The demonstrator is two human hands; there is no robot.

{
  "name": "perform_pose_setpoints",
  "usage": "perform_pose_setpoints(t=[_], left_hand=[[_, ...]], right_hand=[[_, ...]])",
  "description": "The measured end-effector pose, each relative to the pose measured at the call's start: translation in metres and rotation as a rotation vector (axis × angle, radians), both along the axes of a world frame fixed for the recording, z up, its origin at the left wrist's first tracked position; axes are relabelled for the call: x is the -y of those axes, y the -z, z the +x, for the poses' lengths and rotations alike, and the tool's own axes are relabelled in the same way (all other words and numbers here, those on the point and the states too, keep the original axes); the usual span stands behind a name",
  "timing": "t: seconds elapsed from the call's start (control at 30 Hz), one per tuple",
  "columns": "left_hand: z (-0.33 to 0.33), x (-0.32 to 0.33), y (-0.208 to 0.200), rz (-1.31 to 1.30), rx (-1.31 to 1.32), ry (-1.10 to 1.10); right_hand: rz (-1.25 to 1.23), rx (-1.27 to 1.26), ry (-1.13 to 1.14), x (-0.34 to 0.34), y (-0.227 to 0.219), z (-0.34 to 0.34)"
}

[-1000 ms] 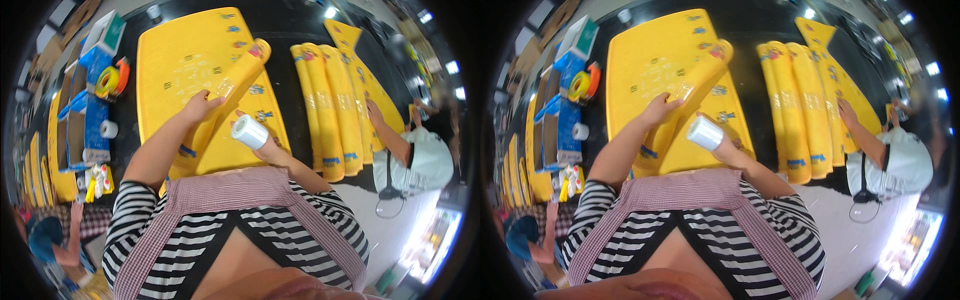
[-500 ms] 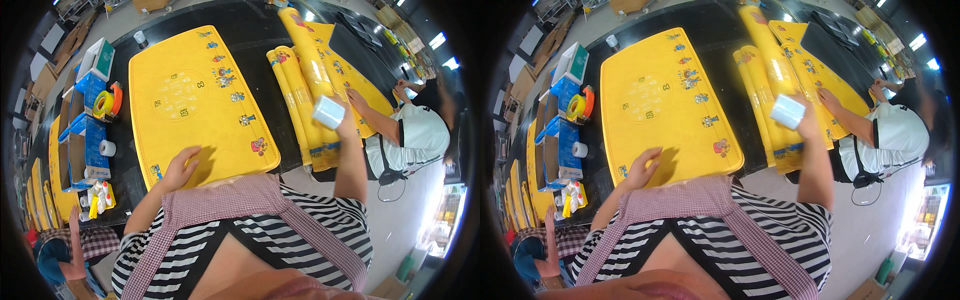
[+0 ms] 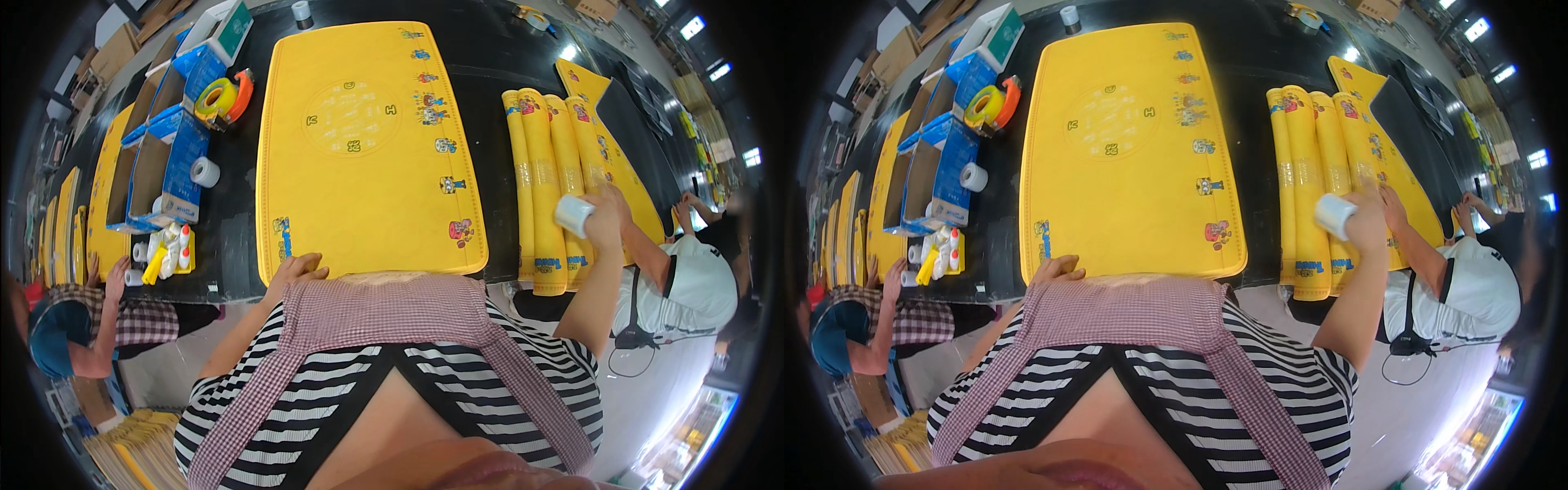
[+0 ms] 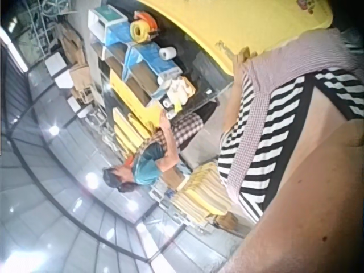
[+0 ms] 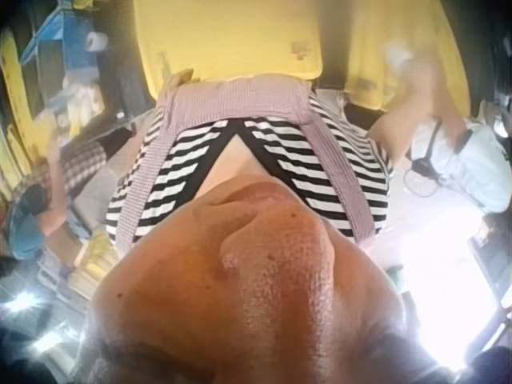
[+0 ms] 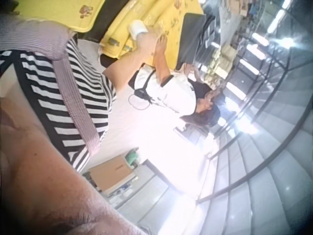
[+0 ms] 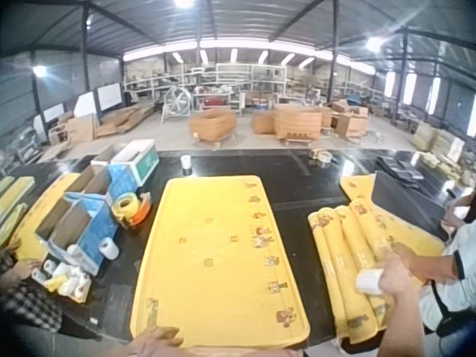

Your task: The person rolls up a yellow mat on a table, secures it with tape, and places it aside. They repeat this process for multiple mats, handling them one at a time.

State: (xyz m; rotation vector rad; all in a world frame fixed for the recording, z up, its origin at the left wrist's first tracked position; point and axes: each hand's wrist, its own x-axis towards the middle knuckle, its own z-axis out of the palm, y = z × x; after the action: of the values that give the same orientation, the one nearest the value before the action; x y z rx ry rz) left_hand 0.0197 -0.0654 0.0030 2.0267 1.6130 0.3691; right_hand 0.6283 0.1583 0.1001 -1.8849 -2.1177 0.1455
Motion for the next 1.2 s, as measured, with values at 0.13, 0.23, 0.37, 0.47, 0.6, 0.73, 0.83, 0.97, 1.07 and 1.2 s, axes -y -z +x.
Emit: perform_pose_setpoints(t=[0.13, 0.23, 0.37, 0.47, 0.6, 0.73, 0.83, 0.97, 1.07, 1.2], left_hand=[[-0.014, 0.0, 0.008, 0.085, -0.168, 0.174], [-0.012, -0.005, 0.004, 0.038, -0.16, 0.18], [-0.011, 0.0, 0.009, 0.12, -0.255, 0.257], [-0.002, 0.004, 0.019, 0.017, -0.23, 0.132], [0.008, 0.001, 0.017, 0.048, -0.047, -0.05], [0.008, 0.013, 0.047, 0.13, 0.227, -0.264], [0.0, 0.016, 0.056, 0.284, 0.2, -0.15], [-0.028, 0.015, 0.026, 0.04, 0.443, -0.272], [-0.091, 0.028, 0.017, 0.517, 0.235, -0.989], [-0.194, 0.056, -0.026, 0.622, -0.185, -1.159]], right_hand=[[-0.275, -0.032, -0.133, 0.001, 0.024, -0.078], [-0.259, 0.241, -0.215, -0.017, 0.06, -0.098], [-0.296, 0.479, -0.243, -0.045, 0.07, -0.12], [-0.329, 0.354, -0.165, -0.054, 0.073, -0.128], [-0.299, 0.265, -0.117, -0.053, 0.071, -0.127], [-0.003, 0.018, -0.281, -0.013, 0.062, -0.142], [-0.366, -0.251, -0.28, 0.032, 0.072, -0.159], [-0.09, -0.259, -0.476, 0.076, 0.133, -0.148], [-0.101, -0.197, -0.376, 0.087, 0.149, -0.148], [-0.135, -0.166, -0.334, 0.089, 0.142, -0.16]])
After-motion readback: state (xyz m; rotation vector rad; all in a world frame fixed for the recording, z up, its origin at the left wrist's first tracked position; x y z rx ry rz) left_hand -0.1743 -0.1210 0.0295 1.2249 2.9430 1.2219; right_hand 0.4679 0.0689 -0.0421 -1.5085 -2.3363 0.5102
